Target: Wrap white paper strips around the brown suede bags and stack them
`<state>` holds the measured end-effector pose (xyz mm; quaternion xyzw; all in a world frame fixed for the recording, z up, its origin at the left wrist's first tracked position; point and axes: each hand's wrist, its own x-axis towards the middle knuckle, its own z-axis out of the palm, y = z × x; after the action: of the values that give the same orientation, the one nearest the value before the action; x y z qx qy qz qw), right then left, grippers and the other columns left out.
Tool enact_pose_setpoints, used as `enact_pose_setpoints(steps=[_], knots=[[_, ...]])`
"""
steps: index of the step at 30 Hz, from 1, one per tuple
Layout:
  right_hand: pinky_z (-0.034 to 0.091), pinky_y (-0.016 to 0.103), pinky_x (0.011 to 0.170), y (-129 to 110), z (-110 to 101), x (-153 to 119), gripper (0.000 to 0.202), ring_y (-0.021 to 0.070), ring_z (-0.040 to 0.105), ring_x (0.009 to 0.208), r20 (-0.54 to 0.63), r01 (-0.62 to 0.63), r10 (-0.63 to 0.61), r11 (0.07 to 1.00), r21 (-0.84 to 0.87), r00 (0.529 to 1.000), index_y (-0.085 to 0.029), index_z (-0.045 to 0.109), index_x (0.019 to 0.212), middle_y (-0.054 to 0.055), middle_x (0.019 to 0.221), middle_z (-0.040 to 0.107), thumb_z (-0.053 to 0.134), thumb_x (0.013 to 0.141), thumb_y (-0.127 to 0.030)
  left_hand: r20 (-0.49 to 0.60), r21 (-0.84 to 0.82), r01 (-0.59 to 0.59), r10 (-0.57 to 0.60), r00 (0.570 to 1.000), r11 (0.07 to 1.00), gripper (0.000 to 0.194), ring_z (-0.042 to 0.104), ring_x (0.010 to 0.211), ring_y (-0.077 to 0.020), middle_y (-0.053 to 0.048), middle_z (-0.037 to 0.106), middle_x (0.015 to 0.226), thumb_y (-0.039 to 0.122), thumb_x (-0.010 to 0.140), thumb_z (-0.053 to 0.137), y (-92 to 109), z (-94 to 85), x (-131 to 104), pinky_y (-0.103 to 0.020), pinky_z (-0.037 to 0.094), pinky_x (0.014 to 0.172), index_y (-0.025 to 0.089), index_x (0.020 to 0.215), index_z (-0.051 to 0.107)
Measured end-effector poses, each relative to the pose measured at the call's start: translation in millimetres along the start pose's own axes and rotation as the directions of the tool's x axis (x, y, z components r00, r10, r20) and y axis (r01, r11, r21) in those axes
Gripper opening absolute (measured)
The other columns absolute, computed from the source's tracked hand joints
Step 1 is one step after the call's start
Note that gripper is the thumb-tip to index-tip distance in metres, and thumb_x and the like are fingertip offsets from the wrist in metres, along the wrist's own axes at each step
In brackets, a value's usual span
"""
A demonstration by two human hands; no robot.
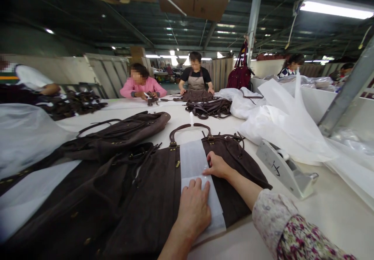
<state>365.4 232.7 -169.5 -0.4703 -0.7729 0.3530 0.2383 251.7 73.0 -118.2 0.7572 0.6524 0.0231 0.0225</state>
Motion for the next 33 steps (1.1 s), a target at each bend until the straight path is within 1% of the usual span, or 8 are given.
enact_pose_setpoints(steps=[7,11,14,17,20,23,27,33], knots=[[0.038,0.021,0.051,-17,10,6,0.009,0.0092,0.05,0.051,-0.059,-0.125,0.129,0.99,0.069,0.99,-0.019,0.047,0.086,-0.003,0.064,0.052,0.052,0.089,-0.024,0.002,-0.001,0.004,-0.004,1.0,1.0,0.052,0.048,0.103,-0.0336,-0.015,0.055,0.111,0.021,0.073,0.047,-1,-1.2,-2,-0.049,0.041,0.084,0.017,0.124,0.054],[0.043,0.02,0.048,-38,-9,-17,0.012,0.012,0.06,0.061,0.061,-0.115,0.106,0.978,0.176,0.992,-0.017,0.052,0.094,0.003,0.079,0.06,0.044,0.091,-0.025,-0.03,0.009,-0.006,0.006,1.0,1.0,0.056,0.048,0.105,-0.033,-0.014,0.055,0.112,0.022,0.073,0.048,-5,1.0,-3,-0.047,0.041,0.085,0.019,0.128,0.052],[0.045,0.019,0.052,-48,-61,-57,0.02,0.0137,0.063,0.073,0.127,-0.044,0.014,0.969,0.241,0.992,-0.017,0.059,0.096,0.004,0.089,0.065,0.051,0.089,-0.033,-0.041,-0.003,-0.012,0.011,0.999,1.0,0.06,0.049,0.105,-0.0306,-0.013,0.054,0.113,0.019,0.073,0.048,-14,3.8,-1,-0.044,0.041,0.088,0.02,0.133,0.047],[0.045,0.02,0.06,-35,-143,-106,0.032,0.0138,0.063,0.078,0.067,-0.039,0.022,0.962,0.269,0.997,-0.017,0.061,0.099,0.006,0.096,0.068,0.051,0.088,-0.046,-0.046,-0.057,0.002,-0.004,0.999,0.998,0.063,0.046,0.115,-0.027,-0.015,0.051,0.122,0.014,0.074,0.047,-26,4.4,4,-0.039,0.034,0.1,0.01,0.136,0.039],[0.042,0.02,0.063,3,-221,-148,0.029,0.013,0.059,0.077,-0.203,-0.241,0.246,0.969,0.05,0.948,-0.015,0.064,0.093,0.006,0.093,0.069,0.049,0.088,-0.041,-0.062,-0.152,-0.02,0.011,0.998,0.988,0.043,0.046,0.116,-0.0236,-0.015,0.051,0.12,0.011,0.075,0.045,-36,0.2,8,-0.034,0.031,0.103,0.009,0.118,0.047],[0.04,0.022,0.064,49,-262,-170,0.023,0.0134,0.057,0.072,-0.335,-0.441,0.39,0.893,-0.089,0.858,-0.012,0.067,0.081,0.006,0.083,0.069,0.051,0.085,-0.028,-0.066,-0.201,-0.039,0.026,0.997,0.979,0.022,0.052,0.102,-0.0215,-0.01,0.053,0.105,0.008,0.075,0.041,-41,-6.3,11,-0.032,0.037,0.095,0.016,0.094,0.049],[0.037,0.022,0.058,86,-264,-167,0.026,0.0117,0.053,0.06,-0.328,-0.544,0.494,0.835,-0.077,0.805,-0.01,0.067,0.069,0.007,0.069,0.067,0.05,0.084,-0.022,-0.046,-0.194,-0.038,0.029,0.999,0.98,0.019,0.053,0.096,-0.0199,-0.007,0.052,0.1,0.005,0.074,0.04,-43,-8.5,13,-0.031,0.038,0.09,0.019,0.084,0.046],[0.025,0.021,0.042,90,-258,-144,0.029,0.0067,0.04,0.041,-0.191,-0.621,0.612,0.783,0.014,0.767,-0.01,0.067,0.064,0.006,0.06,0.065,0.052,0.081,-0.027,-0.079,-0.113,-0.056,0.048,0.996,0.992,0.019,0.054,0.094,-0.0204,-0.006,0.052,0.098,0.005,0.074,0.04,-52,5.5,19,-0.031,0.038,0.088,0.019,0.084,0.049]])
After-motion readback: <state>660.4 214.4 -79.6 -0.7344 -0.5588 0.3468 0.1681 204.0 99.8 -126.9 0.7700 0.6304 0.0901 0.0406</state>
